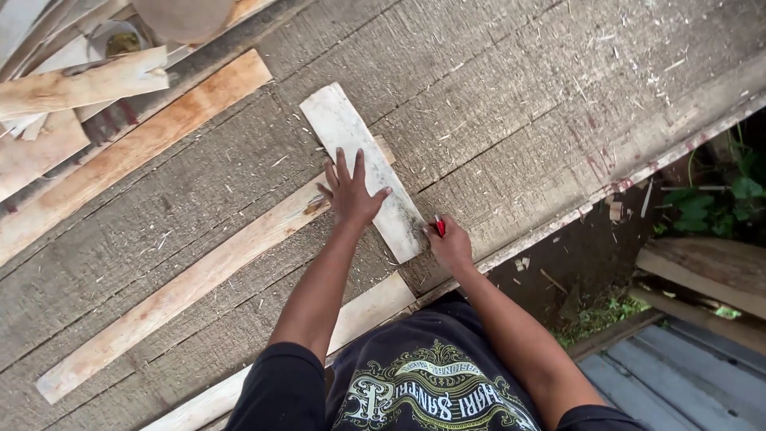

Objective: The person uses a red utility knife to shave thin strips from several wooden planks on a workbench. They repeatedly position each plank, draw the knife along its length to remove shavings, and set the pieces aside. The workbench is cluttered with wood scraps, a sanding disc, and a small container.

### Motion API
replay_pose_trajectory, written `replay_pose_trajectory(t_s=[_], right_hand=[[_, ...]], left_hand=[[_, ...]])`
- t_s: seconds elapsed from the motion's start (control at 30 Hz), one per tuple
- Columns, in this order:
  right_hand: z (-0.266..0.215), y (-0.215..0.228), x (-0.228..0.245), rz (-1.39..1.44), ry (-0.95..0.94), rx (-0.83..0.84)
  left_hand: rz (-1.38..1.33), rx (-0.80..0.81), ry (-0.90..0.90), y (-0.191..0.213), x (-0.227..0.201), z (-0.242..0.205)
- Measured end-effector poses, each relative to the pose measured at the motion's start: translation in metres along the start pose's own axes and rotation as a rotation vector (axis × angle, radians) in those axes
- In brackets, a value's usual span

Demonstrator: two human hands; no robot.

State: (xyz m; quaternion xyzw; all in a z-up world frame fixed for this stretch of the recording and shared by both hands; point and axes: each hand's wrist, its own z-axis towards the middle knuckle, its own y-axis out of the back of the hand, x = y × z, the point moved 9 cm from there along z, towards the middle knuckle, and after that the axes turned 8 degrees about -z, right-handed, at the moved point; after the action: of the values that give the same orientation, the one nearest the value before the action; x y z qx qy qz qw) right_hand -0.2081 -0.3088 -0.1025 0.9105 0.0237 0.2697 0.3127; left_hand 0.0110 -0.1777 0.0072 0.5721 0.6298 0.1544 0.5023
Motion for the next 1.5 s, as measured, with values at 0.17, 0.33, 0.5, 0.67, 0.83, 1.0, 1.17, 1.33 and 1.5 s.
replay_pose_trajectory(t_s=[0.17,0.33,0.5,0.67,0.83,1.0,1.17,1.33,1.5], right_hand=[[-0.02,0.033,0.03,0.031,0.012,-0.006],[-0.023,0.04,0.041,-0.044,0.042,0.002],[-0.005,0.025,0.022,-0.14,0.139,-0.005],[0.002,0.015,0.01,-0.137,0.144,-0.005],[0.013,0.007,-0.004,-0.165,0.118,0.003],[0.016,0.013,-0.002,-0.219,0.161,-0.008],[0.014,0.016,0.002,-0.261,0.16,-0.007],[0.012,0.017,0.008,-0.309,0.209,-0.012],[0.001,0.028,0.032,-0.349,0.23,0.036]], left_hand=[[0.088,0.046,0.02,-0.028,0.013,0.037],[0.101,0.02,0.002,-0.028,0.009,0.04],[0.144,0.042,-0.12,-0.042,0.013,0.046],[0.127,0.015,-0.137,-0.047,0.014,0.051],[0.114,-0.001,-0.144,-0.048,0.015,0.053],[0.124,0.048,-0.106,-0.05,0.013,0.053],[0.154,0.07,-0.098,-0.052,0.013,0.056],[0.197,0.112,-0.078,-0.048,0.007,0.053],[0.257,0.161,-0.044,-0.054,0.011,0.056]])
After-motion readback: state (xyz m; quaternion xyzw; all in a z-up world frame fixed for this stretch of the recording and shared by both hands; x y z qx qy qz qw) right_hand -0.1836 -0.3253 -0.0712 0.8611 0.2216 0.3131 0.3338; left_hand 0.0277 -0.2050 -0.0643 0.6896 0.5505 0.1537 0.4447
